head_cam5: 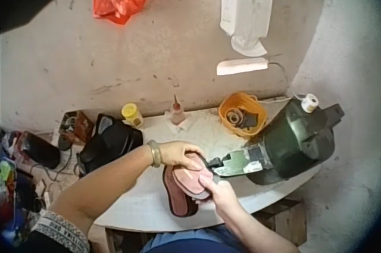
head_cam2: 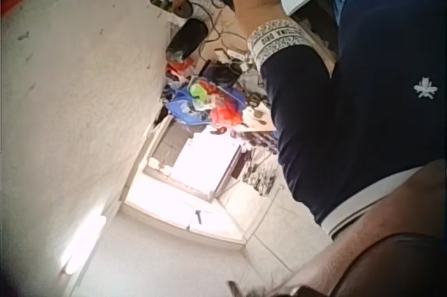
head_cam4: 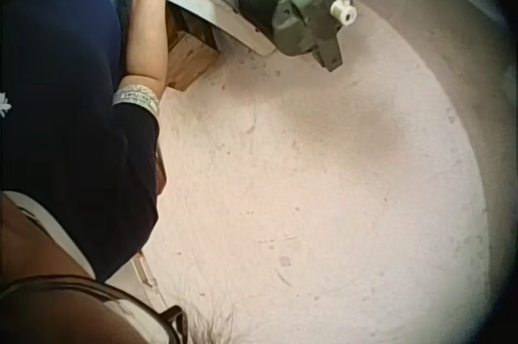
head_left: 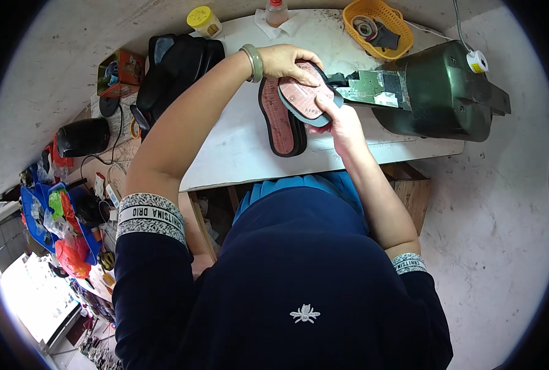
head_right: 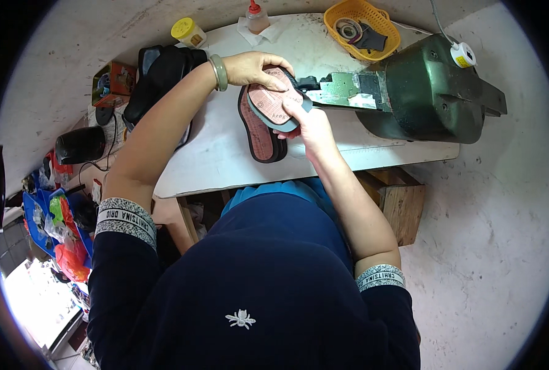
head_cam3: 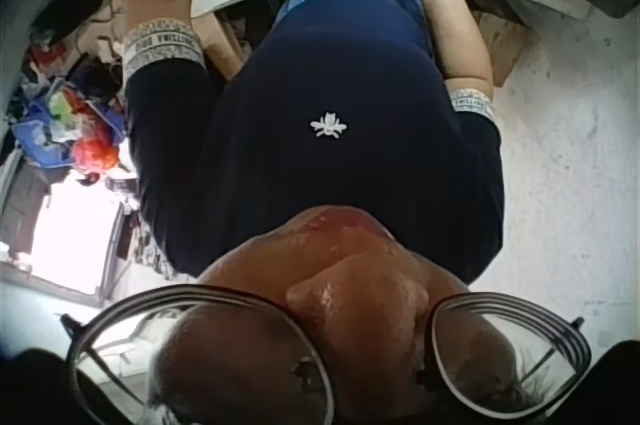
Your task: The person attaches insole liners into shoe soles by hand, then gathers and aligns the assembled soles into a stack.
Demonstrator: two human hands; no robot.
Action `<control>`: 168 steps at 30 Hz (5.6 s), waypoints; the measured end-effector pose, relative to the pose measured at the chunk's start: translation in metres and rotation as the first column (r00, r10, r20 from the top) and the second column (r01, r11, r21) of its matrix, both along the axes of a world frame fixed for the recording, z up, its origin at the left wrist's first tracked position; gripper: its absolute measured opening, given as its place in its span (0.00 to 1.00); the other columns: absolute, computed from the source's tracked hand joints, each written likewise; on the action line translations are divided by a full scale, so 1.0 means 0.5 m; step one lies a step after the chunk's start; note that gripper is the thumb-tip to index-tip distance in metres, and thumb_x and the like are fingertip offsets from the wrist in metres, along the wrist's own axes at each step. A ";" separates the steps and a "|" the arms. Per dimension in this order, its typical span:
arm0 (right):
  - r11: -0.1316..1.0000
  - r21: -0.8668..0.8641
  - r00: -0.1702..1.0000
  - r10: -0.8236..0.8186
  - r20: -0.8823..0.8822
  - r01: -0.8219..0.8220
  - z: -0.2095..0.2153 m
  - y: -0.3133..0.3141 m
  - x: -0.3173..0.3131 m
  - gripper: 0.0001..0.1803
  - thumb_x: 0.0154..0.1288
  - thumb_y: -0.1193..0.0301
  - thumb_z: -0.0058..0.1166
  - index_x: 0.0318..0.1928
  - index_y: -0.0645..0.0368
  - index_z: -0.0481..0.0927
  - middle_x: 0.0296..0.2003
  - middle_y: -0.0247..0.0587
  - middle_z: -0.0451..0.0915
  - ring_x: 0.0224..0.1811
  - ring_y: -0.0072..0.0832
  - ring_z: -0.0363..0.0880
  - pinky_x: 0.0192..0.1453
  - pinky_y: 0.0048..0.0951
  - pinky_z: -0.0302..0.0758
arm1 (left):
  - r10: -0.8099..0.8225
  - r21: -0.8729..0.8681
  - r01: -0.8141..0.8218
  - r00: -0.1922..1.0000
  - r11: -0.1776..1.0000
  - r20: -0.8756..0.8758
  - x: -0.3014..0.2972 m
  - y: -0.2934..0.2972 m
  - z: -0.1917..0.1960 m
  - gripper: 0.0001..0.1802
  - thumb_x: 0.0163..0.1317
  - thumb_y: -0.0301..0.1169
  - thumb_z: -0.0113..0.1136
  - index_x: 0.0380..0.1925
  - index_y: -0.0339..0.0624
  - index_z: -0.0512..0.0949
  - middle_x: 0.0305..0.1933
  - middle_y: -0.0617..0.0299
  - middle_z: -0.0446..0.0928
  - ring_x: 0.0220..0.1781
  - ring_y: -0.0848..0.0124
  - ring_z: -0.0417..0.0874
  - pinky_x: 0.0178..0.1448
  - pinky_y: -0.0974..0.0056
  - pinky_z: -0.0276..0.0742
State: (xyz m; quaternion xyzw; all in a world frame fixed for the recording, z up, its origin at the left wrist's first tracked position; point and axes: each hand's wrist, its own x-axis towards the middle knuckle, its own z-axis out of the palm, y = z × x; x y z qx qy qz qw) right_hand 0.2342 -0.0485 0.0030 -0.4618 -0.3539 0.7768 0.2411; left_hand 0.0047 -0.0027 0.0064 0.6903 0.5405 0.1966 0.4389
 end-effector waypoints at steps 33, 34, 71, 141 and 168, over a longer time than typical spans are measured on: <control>0.982 0.180 0.992 0.026 0.126 -0.049 -0.009 0.017 0.015 0.18 0.72 0.62 0.53 0.33 0.65 0.84 0.21 0.39 0.80 0.20 0.19 0.73 0.27 0.15 0.67 | 0.617 0.002 -0.618 0.786 0.787 -0.019 0.101 -0.186 -0.018 0.26 0.63 0.37 0.61 0.60 0.40 0.75 0.54 0.54 0.82 0.49 0.66 0.84 0.54 0.67 0.77; 0.978 0.205 0.992 0.016 0.127 -0.042 -0.007 0.007 0.017 0.17 0.71 0.63 0.54 0.33 0.66 0.85 0.21 0.39 0.81 0.21 0.19 0.74 0.28 0.16 0.68 | 0.622 -0.004 -0.622 0.783 0.783 -0.013 0.106 -0.190 -0.020 0.27 0.63 0.40 0.60 0.61 0.40 0.74 0.54 0.53 0.81 0.50 0.64 0.83 0.55 0.65 0.77; 0.997 0.077 0.999 -0.021 -0.039 0.024 -0.017 0.007 0.104 0.13 0.66 0.77 0.56 0.48 0.73 0.79 0.36 0.46 0.84 0.30 0.23 0.82 0.35 0.16 0.78 | 0.911 -0.116 -0.903 0.409 0.413 0.058 0.133 -0.081 -0.061 0.33 0.54 0.46 0.69 0.44 0.21 0.74 0.45 0.40 0.78 0.43 0.53 0.82 0.51 0.55 0.80; 0.925 0.306 0.933 0.116 0.340 -0.227 -0.173 -0.107 -0.085 0.23 0.65 0.74 0.58 0.60 0.68 0.74 0.46 0.44 0.81 0.45 0.25 0.78 0.51 0.20 0.74 | 0.933 -0.378 -0.855 0.302 0.355 0.194 0.105 -0.349 -0.271 0.32 0.65 0.39 0.63 0.61 0.28 0.66 0.38 0.54 0.81 0.37 0.67 0.82 0.45 0.70 0.78; 0.640 0.722 0.905 -0.096 0.414 -0.262 0.007 -0.118 -0.024 0.17 0.63 0.71 0.62 0.51 0.65 0.83 0.31 0.38 0.82 0.35 0.26 0.79 0.44 0.22 0.76 | 0.798 -0.672 -0.480 0.108 0.565 0.593 0.154 -0.359 -0.035 0.13 0.66 0.31 0.62 0.44 0.32 0.80 0.38 0.54 0.83 0.36 0.68 0.85 0.37 0.67 0.85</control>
